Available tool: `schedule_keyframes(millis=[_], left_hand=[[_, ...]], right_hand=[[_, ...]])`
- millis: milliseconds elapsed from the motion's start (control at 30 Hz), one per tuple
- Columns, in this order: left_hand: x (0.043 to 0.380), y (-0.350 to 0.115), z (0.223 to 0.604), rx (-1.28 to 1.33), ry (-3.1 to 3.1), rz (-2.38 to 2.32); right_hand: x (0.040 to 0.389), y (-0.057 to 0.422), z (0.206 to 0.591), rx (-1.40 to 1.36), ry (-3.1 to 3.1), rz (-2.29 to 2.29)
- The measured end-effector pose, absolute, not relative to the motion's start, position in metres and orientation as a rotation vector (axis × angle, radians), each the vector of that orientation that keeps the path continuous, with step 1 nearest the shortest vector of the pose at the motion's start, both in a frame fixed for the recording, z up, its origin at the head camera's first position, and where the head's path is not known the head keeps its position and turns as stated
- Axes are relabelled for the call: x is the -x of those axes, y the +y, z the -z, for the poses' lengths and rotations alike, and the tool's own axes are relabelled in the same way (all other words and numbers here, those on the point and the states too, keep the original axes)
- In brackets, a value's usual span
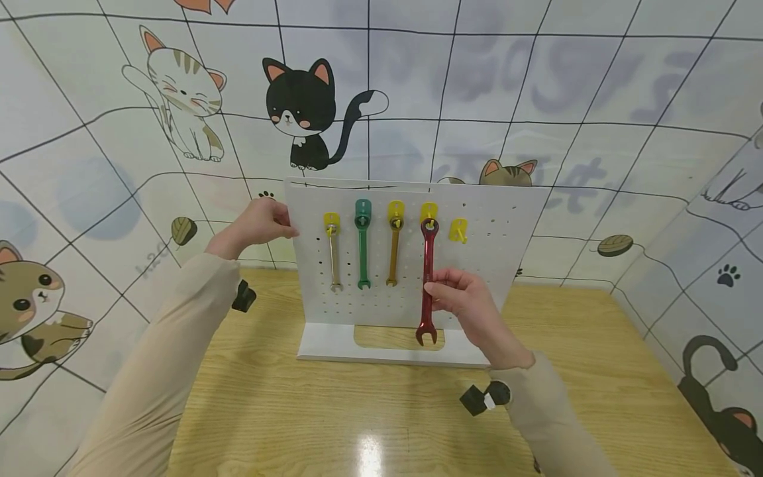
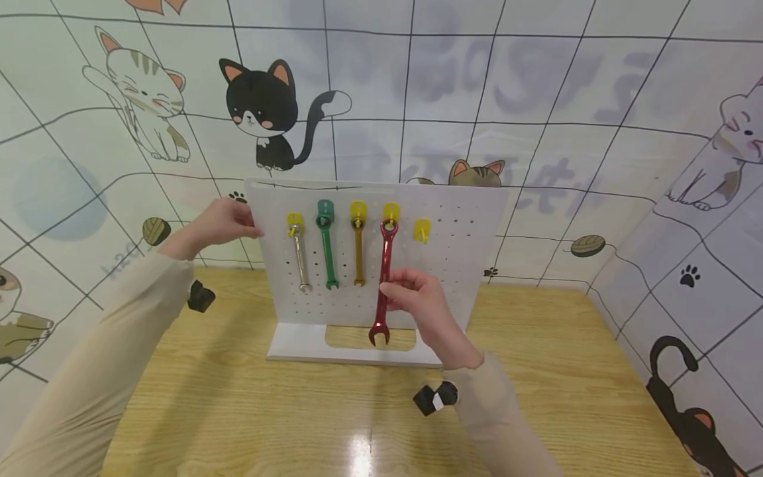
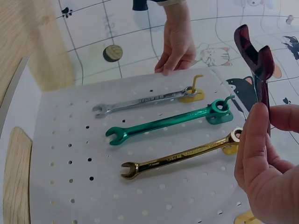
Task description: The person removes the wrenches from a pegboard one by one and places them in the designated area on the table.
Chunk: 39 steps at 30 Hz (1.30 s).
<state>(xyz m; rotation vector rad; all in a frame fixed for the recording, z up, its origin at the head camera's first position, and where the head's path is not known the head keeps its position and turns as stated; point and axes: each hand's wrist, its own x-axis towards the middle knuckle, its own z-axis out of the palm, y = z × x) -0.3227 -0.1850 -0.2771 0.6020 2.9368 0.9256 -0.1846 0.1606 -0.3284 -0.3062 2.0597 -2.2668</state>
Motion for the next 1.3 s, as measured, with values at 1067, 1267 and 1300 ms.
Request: schedule_keyframes(millis=[1067, 1267, 1300], left_hand=[[0.321, -0.185, 0.278, -0.597, 2.961, -0.910], [0.321, -0.185, 0.278, -0.602, 2.964, -0.910], [0.321, -0.185, 0.278, -0.601, 2.964, -0.912]], right_hand=[[0.151, 0.166, 0.330, 0.337, 1.964, 2.199], [0.146, 0.169, 0.341, 0.309, 1.947, 2.175], [0.145, 0.169, 0.343, 0.300, 1.947, 2.171]])
